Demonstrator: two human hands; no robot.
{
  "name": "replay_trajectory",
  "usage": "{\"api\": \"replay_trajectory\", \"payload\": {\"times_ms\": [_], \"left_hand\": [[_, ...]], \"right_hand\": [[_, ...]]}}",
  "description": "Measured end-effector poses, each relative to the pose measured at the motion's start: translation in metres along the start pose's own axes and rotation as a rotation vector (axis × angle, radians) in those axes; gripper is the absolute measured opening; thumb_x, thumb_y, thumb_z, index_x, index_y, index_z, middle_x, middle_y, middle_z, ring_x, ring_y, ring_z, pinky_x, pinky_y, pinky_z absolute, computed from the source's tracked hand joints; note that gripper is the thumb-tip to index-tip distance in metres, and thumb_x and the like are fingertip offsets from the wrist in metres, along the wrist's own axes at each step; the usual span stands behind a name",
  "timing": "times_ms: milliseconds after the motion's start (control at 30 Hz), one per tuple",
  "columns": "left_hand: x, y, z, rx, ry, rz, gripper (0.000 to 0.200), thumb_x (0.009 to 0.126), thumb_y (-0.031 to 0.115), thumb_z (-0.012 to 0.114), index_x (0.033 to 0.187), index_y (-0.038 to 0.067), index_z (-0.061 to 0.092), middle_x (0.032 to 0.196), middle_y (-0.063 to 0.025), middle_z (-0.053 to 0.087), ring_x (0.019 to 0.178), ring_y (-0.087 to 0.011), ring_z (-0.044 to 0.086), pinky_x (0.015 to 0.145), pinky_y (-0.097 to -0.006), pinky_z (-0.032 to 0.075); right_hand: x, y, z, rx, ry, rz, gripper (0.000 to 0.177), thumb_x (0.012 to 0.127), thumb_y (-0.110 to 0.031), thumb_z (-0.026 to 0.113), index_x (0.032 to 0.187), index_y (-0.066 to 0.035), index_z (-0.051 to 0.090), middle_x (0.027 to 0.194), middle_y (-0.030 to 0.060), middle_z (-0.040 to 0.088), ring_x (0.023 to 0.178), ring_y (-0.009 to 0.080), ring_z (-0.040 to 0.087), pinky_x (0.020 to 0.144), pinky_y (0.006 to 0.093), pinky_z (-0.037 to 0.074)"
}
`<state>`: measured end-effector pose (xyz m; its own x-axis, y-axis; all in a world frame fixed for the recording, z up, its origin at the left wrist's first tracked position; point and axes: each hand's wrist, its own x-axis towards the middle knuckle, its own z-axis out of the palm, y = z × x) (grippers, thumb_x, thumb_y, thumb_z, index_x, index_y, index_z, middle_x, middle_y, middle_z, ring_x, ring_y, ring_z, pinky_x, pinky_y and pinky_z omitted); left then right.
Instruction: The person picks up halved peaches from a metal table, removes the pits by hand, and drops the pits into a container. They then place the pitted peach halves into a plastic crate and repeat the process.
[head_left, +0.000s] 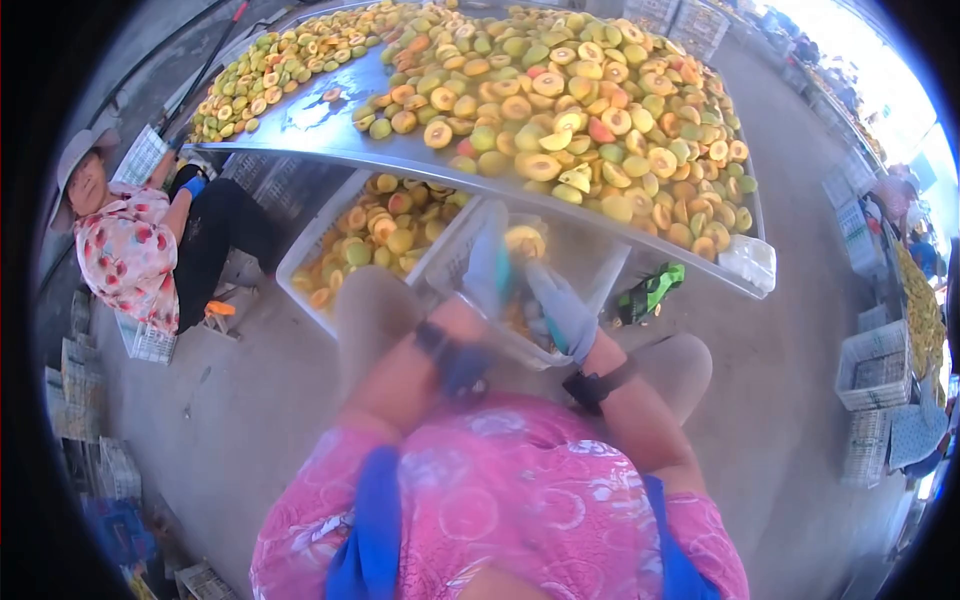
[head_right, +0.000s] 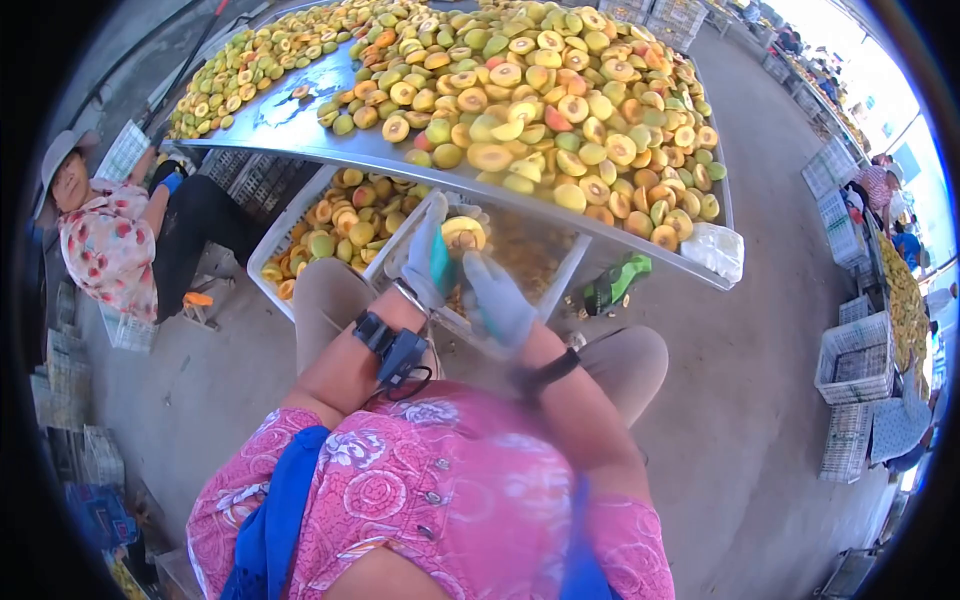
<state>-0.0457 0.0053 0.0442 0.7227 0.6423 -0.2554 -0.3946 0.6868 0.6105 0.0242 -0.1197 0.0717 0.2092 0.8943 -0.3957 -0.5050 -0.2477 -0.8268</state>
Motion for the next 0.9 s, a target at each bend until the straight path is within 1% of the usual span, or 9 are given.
{"api": "replay_trajectory", "payload": {"times_ms": [67, 167, 233, 367, 467, 533, 667, 800, 900], "left_hand": [[0.005, -0.002, -0.003, -0.009, -0.018, -0.040, 0.051, 0.097, 0.052, 0.051, 0.103, 0.003, 0.062, 0.095, -0.0085, 0.066, 0.078, -0.0197, 0.064, 0.069, -0.0343, 0.056], [0.019, -0.020, -0.011, 0.175, 0.065, 0.242, 0.053, 0.097, 0.054, 0.049, 0.103, 0.003, 0.062, 0.095, -0.0095, 0.066, 0.078, -0.0205, 0.064, 0.069, -0.0341, 0.056], [0.013, -0.023, -0.009, 0.227, 0.087, 0.321, 0.045, 0.101, 0.041, 0.047, 0.114, 0.000, 0.061, 0.100, -0.0094, 0.065, 0.089, -0.0177, 0.062, 0.078, -0.0304, 0.052], [0.013, -0.015, 0.000, 0.167, 0.078, 0.184, 0.052, 0.099, 0.053, 0.046, 0.102, 0.003, 0.062, 0.093, -0.0082, 0.066, 0.079, -0.0188, 0.063, 0.071, -0.0309, 0.054], [0.014, -0.015, 0.008, 0.155, 0.070, 0.150, 0.050, 0.099, 0.052, 0.046, 0.101, 0.004, 0.062, 0.093, -0.0081, 0.066, 0.079, -0.0186, 0.063, 0.070, -0.0314, 0.054], [0.024, -0.020, 0.006, 0.436, 0.139, 0.370, 0.050, 0.099, 0.052, 0.045, 0.103, 0.005, 0.062, 0.093, -0.0088, 0.066, 0.078, -0.0187, 0.063, 0.070, -0.0315, 0.054], [0.033, -0.022, -0.005, 0.307, 0.221, 0.267, 0.049, 0.099, 0.050, 0.045, 0.106, 0.005, 0.062, 0.094, -0.0084, 0.067, 0.080, -0.0189, 0.064, 0.072, -0.0319, 0.054], [0.012, -0.013, 0.012, 0.208, -0.109, 0.181, 0.044, 0.103, 0.041, 0.042, 0.120, 0.004, 0.057, 0.109, -0.0100, 0.064, 0.094, -0.0203, 0.063, 0.083, -0.0329, 0.053], [0.015, -0.016, 0.006, 0.185, -0.270, 0.233, 0.043, 0.104, 0.038, 0.041, 0.128, 0.004, 0.053, 0.119, -0.0117, 0.061, 0.102, -0.0213, 0.061, 0.089, -0.0337, 0.052]], "right_hand": [[0.004, 0.000, -0.003, -0.019, -0.023, 0.015, 0.031, 0.101, -0.040, 0.046, 0.099, -0.011, 0.057, 0.064, -0.0038, 0.046, 0.046, 0.0059, 0.037, 0.039, 0.0219, 0.029], [0.020, 0.013, -0.009, -0.204, 0.051, -0.176, 0.036, 0.102, -0.039, 0.046, 0.102, -0.006, 0.059, 0.071, -0.0012, 0.053, 0.058, 0.0074, 0.046, 0.050, 0.0227, 0.038], [0.020, 0.009, -0.014, -0.239, 0.039, -0.158, 0.038, 0.102, -0.039, 0.045, 0.103, -0.004, 0.060, 0.077, 0.0001, 0.056, 0.065, 0.0084, 0.048, 0.056, 0.0239, 0.041], [0.021, 0.011, -0.021, -0.161, -0.043, -0.139, 0.043, 0.102, -0.042, 0.043, 0.102, -0.002, 0.061, 0.085, 0.0032, 0.060, 0.076, 0.0109, 0.050, 0.069, 0.0270, 0.044], [0.021, 0.007, -0.014, -0.180, 0.045, -0.233, 0.044, 0.102, -0.043, 0.043, 0.099, -0.002, 0.060, 0.079, 0.0019, 0.058, 0.068, 0.0099, 0.049, 0.061, 0.0254, 0.042], [0.030, 0.011, -0.025, -0.191, 0.021, -0.237, 0.045, 0.102, -0.044, 0.042, 0.098, -0.003, 0.060, 0.077, 0.0010, 0.057, 0.064, 0.0090, 0.048, 0.056, 0.0246, 0.041], [0.027, 0.001, -0.024, -0.188, -0.021, -0.225, 0.046, 0.101, -0.047, 0.042, 0.098, -0.004, 0.059, 0.075, -0.0016, 0.057, 0.058, 0.0066, 0.047, 0.046, 0.0239, 0.036], [0.031, -0.004, -0.028, 0.191, -0.003, -0.125, 0.044, 0.100, -0.046, 0.043, 0.101, -0.005, 0.059, 0.074, -0.0026, 0.056, 0.058, 0.0062, 0.048, 0.045, 0.0240, 0.037], [0.044, 0.010, -0.059, 0.318, -0.320, 0.088, 0.044, 0.099, -0.047, 0.048, 0.123, -0.010, 0.055, 0.079, 0.0002, 0.057, 0.058, 0.0077, 0.049, 0.046, 0.0228, 0.040]]}}
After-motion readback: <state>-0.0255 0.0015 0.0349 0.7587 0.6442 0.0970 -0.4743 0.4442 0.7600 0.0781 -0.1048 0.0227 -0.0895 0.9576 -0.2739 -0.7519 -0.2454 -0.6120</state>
